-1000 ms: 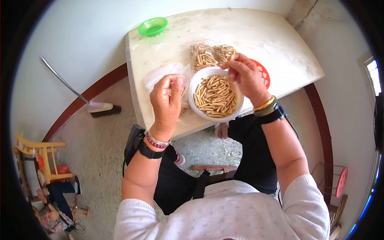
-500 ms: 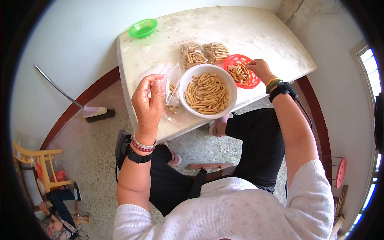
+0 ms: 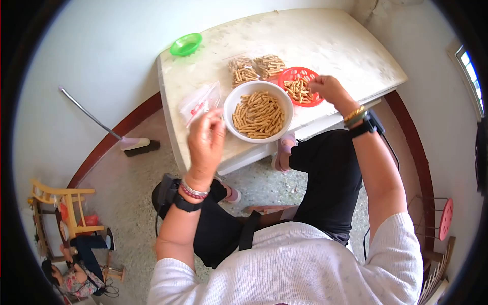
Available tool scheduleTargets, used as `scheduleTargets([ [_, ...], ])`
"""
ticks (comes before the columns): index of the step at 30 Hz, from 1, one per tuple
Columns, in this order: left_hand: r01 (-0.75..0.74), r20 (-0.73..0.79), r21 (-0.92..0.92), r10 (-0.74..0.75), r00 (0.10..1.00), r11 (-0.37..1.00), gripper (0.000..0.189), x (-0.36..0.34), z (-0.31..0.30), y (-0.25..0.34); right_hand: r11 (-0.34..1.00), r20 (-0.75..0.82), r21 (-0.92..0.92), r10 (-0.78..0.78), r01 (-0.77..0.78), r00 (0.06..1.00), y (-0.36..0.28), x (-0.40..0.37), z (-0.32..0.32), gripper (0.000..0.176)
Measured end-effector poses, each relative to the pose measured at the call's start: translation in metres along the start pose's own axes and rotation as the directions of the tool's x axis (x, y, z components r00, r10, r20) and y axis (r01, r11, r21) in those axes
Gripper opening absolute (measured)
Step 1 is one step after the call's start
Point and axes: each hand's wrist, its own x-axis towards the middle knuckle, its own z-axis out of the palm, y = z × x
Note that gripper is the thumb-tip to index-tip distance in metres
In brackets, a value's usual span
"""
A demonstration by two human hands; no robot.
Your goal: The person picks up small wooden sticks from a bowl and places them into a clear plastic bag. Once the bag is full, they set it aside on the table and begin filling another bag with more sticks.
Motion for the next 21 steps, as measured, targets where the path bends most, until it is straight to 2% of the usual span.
scheduleTargets([
  [1,-0.028,0.019,0.019,0.028,0.999,0.999,0.022,-0.009,0.005,0.007,0.998,0.019,-0.045,-0.047,0.048,0.999,0.001,-0.012,0.003,0.025],
  [2,0.034,0.076,0.038,-0.037,0.996,0.999,0.023,-0.022,0.009,0.016,0.985,0.049,-0.121,-0.118,0.123,0.992,0.007,-0.021,0.006,0.025],
  [3,-0.018,0.086,0.057,0.013,0.996,0.998,0.024,-0.033,0.013,0.026,0.962,0.082,-0.194,-0.182,0.194,0.98,0.013,-0.032,0.008,0.024],
  [4,0.073,0.121,0.03,-0.076,0.99,0.997,0.023,-0.048,0.017,0.033,0.948,0.094,-0.231,-0.201,0.218,0.975,0.012,-0.047,0.008,0.023],
  [5,0.06,0.138,0.057,-0.068,0.988,0.997,0.022,-0.06,0.02,0.04,0.933,0.103,-0.269,-0.22,0.24,0.97,0.01,-0.062,0.008,0.023],
  [7,0.13,0.212,0.026,-0.133,0.968,0.991,0.022,-0.086,0.026,0.045,0.921,0.083,-0.292,-0.246,0.26,0.966,0.018,-0.079,0.005,0.022],
  [9,0.138,0.222,0.013,-0.138,0.965,0.99,0.022,-0.102,0.03,0.05,0.973,0.035,-0.173,-0.152,0.156,0.988,0.024,-0.09,0.001,0.021],
  [10,0.163,0.234,-0.002,-0.158,0.959,0.987,0.022,-0.106,0.031,0.056,0.975,-0.057,-0.132,-0.186,0.177,0.981,0.025,-0.094,0.001,0.022],
  [11,0.159,0.233,0.005,-0.156,0.96,0.987,0.022,-0.107,0.032,0.059,0.975,-0.057,-0.125,-0.19,0.182,0.98,0.029,-0.095,0.0,0.022],
  [13,0.165,0.224,0.045,-0.171,0.959,0.985,0.02,-0.104,0.034,0.064,0.958,-0.144,0.219,-0.157,0.186,0.977,0.034,-0.094,0.0,0.022],
  [14,0.147,0.218,0.058,-0.156,0.963,0.987,0.02,-0.095,0.036,0.071,0.946,-0.086,0.308,-0.076,0.099,0.993,0.032,-0.095,-0.004,0.021],
  [15,0.126,0.22,0.053,-0.135,0.966,0.991,0.021,-0.085,0.038,0.074,0.927,-0.106,0.362,-0.064,0.099,0.992,0.031,-0.096,-0.004,0.018],
  [18,0.058,0.24,0.096,-0.08,0.968,0.994,0.024,-0.058,0.051,0.074,0.899,-0.123,0.421,-0.074,0.12,0.99,0.028,-0.104,-0.004,0.017],
  [20,-0.136,0.313,0.118,0.093,0.945,0.984,0.025,-0.049,0.061,0.057,0.914,-0.14,0.383,-0.088,0.135,0.986,0.025,-0.109,-0.005,0.015],
  [21,-0.133,0.304,0.115,0.093,0.948,0.984,0.025,-0.048,0.063,0.051,0.917,-0.138,0.374,-0.094,0.14,0.986,0.023,-0.111,-0.005,0.015],
])
